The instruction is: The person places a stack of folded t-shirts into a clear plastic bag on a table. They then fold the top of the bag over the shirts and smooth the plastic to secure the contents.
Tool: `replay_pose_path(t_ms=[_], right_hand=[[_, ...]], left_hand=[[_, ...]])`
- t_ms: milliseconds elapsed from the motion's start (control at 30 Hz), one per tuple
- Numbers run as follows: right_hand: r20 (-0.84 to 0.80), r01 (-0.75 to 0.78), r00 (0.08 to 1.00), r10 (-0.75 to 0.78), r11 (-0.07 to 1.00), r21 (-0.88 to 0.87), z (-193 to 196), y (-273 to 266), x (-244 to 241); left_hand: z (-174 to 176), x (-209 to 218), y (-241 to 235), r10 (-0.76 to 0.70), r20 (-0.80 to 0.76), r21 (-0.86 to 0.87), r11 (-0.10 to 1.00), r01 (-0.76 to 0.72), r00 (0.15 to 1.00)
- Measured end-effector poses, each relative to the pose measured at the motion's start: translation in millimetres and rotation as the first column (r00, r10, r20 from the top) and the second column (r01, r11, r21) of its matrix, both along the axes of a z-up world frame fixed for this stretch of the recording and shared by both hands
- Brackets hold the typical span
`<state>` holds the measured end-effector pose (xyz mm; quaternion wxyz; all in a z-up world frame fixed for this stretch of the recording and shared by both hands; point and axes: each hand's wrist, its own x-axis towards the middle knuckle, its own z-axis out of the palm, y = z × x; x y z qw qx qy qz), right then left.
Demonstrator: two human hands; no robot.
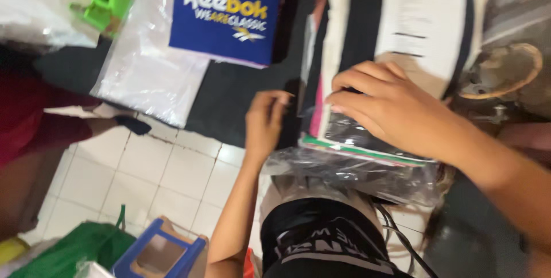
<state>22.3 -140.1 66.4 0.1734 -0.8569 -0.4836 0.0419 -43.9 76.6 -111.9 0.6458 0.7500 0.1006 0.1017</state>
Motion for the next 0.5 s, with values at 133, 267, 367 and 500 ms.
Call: replay_pose_path(t_ms=[133,267,367,500], right_hand=[[0.048,-0.138,0.984,0.173,0.901,-0.411,-25.4,53.8,23.6],[0.055,-0.153,0.975,0.216,0.828,-0.540,-38.8,70.3,27.1],[0.005,-0.120,0.987,0.160,0.758,-0.641,-44.7,75.9,29.3],[-0.080,-0.054,0.997,-0.002,0.711,-0.701,-45.5,79.6,31.4]], left_hand=[[-59.9,-9.9,-12.7,-0.204,-0.043,-0.044,0.978,0.202,0.978],[-94.4,-20.2,-29.1,-0.234,-0.086,-0.556,0.818,0.148,0.968],[-102.8,-28.6,-42.5,-0.188,-0.112,-0.706,0.706,0.055,0.976],[-106.8,-35.0,-51.7,-0.224,-0.191,-0.790,0.613,-0.014,0.956]])
